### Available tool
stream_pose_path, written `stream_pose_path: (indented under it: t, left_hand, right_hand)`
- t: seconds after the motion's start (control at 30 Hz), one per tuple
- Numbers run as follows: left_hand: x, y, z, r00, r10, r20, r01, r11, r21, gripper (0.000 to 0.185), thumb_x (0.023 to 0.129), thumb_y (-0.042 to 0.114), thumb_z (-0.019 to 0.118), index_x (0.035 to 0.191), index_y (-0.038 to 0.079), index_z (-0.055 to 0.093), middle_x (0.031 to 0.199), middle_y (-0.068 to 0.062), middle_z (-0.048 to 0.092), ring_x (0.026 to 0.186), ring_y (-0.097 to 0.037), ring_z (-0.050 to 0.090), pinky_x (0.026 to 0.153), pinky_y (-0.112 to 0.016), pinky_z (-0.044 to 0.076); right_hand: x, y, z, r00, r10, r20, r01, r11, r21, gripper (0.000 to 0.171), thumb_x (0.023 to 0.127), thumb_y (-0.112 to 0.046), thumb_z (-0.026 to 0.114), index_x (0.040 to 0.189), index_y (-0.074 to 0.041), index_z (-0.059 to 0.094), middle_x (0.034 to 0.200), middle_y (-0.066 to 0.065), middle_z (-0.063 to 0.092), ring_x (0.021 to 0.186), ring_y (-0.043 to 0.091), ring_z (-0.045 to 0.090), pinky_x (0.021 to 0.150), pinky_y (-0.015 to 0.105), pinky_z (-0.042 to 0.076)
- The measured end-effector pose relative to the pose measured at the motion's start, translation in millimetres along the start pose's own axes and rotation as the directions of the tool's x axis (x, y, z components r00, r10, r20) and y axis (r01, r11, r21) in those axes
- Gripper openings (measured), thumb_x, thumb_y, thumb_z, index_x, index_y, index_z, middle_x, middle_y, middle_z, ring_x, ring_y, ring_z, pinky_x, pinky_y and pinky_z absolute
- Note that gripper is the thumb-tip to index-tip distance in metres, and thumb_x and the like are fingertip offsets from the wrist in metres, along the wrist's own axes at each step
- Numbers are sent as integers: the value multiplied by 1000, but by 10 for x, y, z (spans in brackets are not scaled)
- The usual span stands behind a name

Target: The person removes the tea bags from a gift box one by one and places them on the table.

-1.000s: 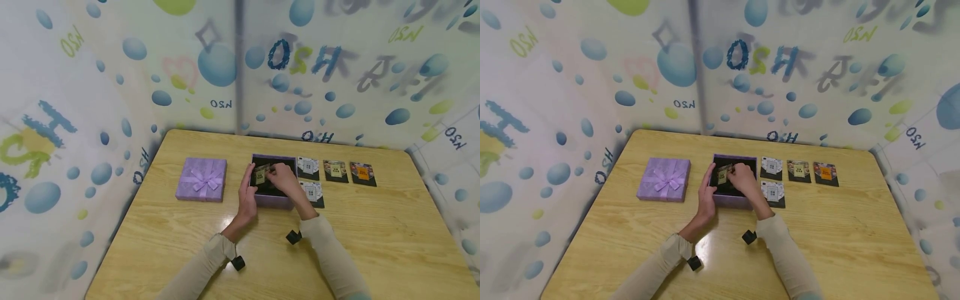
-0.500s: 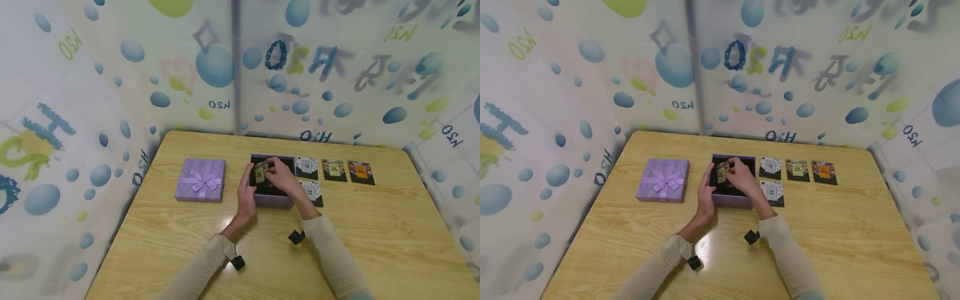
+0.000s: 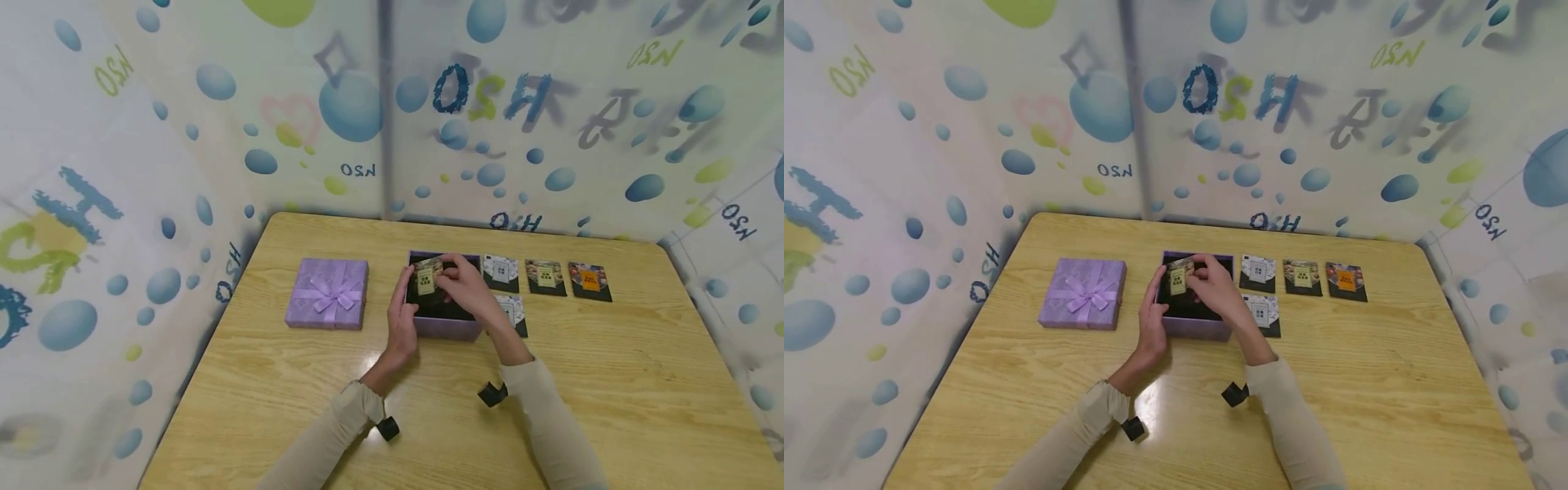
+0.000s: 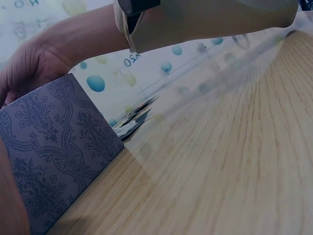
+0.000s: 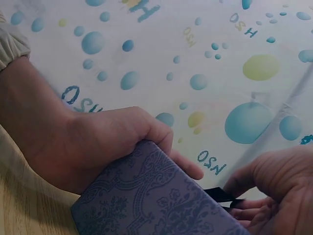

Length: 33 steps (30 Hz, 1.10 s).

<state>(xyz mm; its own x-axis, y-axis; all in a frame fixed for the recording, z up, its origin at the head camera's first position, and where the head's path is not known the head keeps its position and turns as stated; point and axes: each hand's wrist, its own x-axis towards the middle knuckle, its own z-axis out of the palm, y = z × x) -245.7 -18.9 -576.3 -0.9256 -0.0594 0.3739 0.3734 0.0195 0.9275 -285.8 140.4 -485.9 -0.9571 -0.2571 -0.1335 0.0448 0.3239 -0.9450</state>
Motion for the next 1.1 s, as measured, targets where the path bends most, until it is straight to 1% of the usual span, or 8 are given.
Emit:
stream_pose_path:
  t: [0.13, 0.27, 0.37, 0.47, 0.63, 0.8, 0.97, 1.1]
  left_hand:
    - [7, -2, -2, 1000, 11, 0, -11, 1000, 8, 76, 87, -4, 34, 161, 13, 40, 169, -18, 30, 159, -24, 21, 126, -47, 19]
    - [8, 3, -4, 1000, 1, 3, -1, 1000, 15, 78, 87, -3, 34, 162, 16, 40, 169, -18, 29, 158, -20, 22, 126, -47, 19]
    - [12, 6, -2, 1000, -7, 4, 7, 1000, 15, 78, 87, -3, 34, 162, 17, 40, 170, -19, 28, 158, -19, 21, 126, -49, 19]
    - [13, 6, 3, 1000, -17, 3, 17, 1000, 13, 78, 87, -2, 34, 162, 16, 39, 170, -19, 28, 158, -20, 21, 126, -49, 18]
    - [5, 13, 5, 1000, -29, 7, 29, 1000, 12, 78, 88, -3, 34, 162, 18, 40, 171, -14, 27, 158, -19, 21, 125, -50, 19]
    - [4, 21, -1, 999, -35, 8, 35, 999, -1, 78, 88, -3, 32, 162, 20, 40, 171, -10, 27, 159, -17, 20, 125, -48, 20]
    - [9, 18, 10, 1000, -19, 3, 19, 1000, -16, 77, 88, -4, 31, 162, 16, 40, 170, -18, 27, 159, -21, 20, 125, -48, 20]
    - [11, 11, 13, 1000, -17, -3, 17, 1000, -8, 77, 88, -5, 31, 162, 15, 40, 171, -13, 28, 159, -23, 20, 126, -47, 19]
  right_hand:
    - [-57, -26, -39, 1000, -4, -3, 4, 1000, 16, 55, 105, -16, 58, 154, -2, 40, 129, 27, 66, 101, 43, 66, 88, 62, 54]
    - [-115, -49, -70, 1000, -14, -8, 14, 1000, 20, 54, 106, -15, 58, 154, -1, 39, 132, 28, 65, 105, 36, 67, 81, 46, 59]
    - [-154, -52, -89, 999, -30, -14, 31, 999, 29, 54, 106, -14, 57, 154, 0, 38, 132, 29, 64, 108, 36, 67, 76, 36, 58]
    - [-180, -41, -106, 999, -45, -27, 47, 998, 41, 53, 106, -13, 56, 154, 1, 38, 132, 29, 64, 108, 36, 67, 76, 36, 57]
    - [-218, -14, -138, 997, -58, -52, 62, 996, 59, 51, 106, -13, 57, 153, -1, 40, 128, 28, 65, 99, 29, 67, 80, 47, 57]
    - [-257, 5, -179, 996, -71, -61, 75, 995, 64, 51, 106, -13, 56, 153, 0, 40, 129, 28, 65, 92, 17, 67, 78, 41, 57]
    - [-290, 16, -252, 994, -67, -89, 73, 995, 62, 48, 107, -15, 56, 150, 1, 42, 128, 28, 66, 85, 15, 64, 77, 40, 56]
    - [-317, 31, -316, 990, -57, -130, 66, 996, 61, 47, 107, -15, 56, 148, 3, 44, 128, 28, 66, 84, 14, 62, 74, 36, 54]
